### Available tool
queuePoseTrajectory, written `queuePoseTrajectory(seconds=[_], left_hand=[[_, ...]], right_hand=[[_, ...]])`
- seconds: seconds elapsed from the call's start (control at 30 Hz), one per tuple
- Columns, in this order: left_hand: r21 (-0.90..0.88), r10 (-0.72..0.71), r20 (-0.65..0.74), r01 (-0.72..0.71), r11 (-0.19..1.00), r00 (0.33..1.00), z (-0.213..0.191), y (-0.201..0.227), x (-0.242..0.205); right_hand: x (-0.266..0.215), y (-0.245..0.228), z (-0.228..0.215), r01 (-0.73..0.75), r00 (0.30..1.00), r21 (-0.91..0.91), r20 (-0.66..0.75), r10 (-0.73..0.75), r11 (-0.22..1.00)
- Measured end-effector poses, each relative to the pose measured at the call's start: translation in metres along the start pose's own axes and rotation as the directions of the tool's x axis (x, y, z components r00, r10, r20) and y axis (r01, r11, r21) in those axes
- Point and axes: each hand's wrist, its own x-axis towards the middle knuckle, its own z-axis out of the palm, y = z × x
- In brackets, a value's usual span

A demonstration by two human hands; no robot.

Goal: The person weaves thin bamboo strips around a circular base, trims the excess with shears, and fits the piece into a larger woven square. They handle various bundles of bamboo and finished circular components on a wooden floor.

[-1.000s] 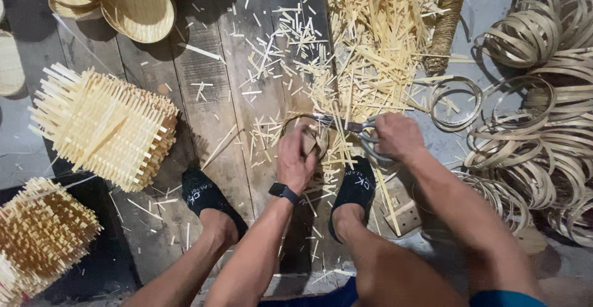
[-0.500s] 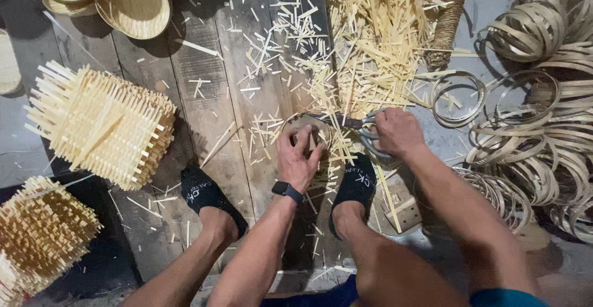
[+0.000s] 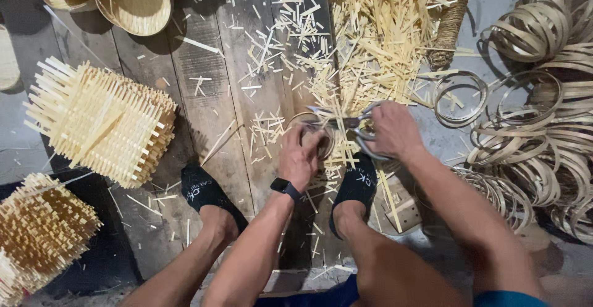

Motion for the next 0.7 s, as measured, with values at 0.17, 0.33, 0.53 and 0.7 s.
queuePoseTrajectory(seconds=[0.17, 0.33, 0.53, 0.7], left_hand=[[-0.002, 0.116, 0.0, -0.116, 0.993, 0.993, 0.0, -0.016, 0.002], [-0.051, 0.184, 0.089, -0.18, 0.982, 0.979, -0.006, -0.03, 0.01], [-0.073, 0.249, 0.13, -0.241, 0.968, 0.96, -0.015, -0.029, 0.014], [-0.093, 0.245, 0.25, -0.228, 0.969, 0.937, -0.021, -0.031, 0.02]], right_hand=[[0.005, 0.002, 0.001, -0.078, 0.986, 0.062, 0.152, 0.068, 0.995], [-0.011, 0.021, 0.018, -0.077, 0.985, 0.07, 0.161, 0.064, 0.995], [-0.012, 0.022, 0.005, -0.136, 0.987, 0.111, 0.103, 0.125, 0.984], [-0.007, 0.001, 0.007, -0.046, 0.996, 0.019, 0.072, 0.044, 0.999]])
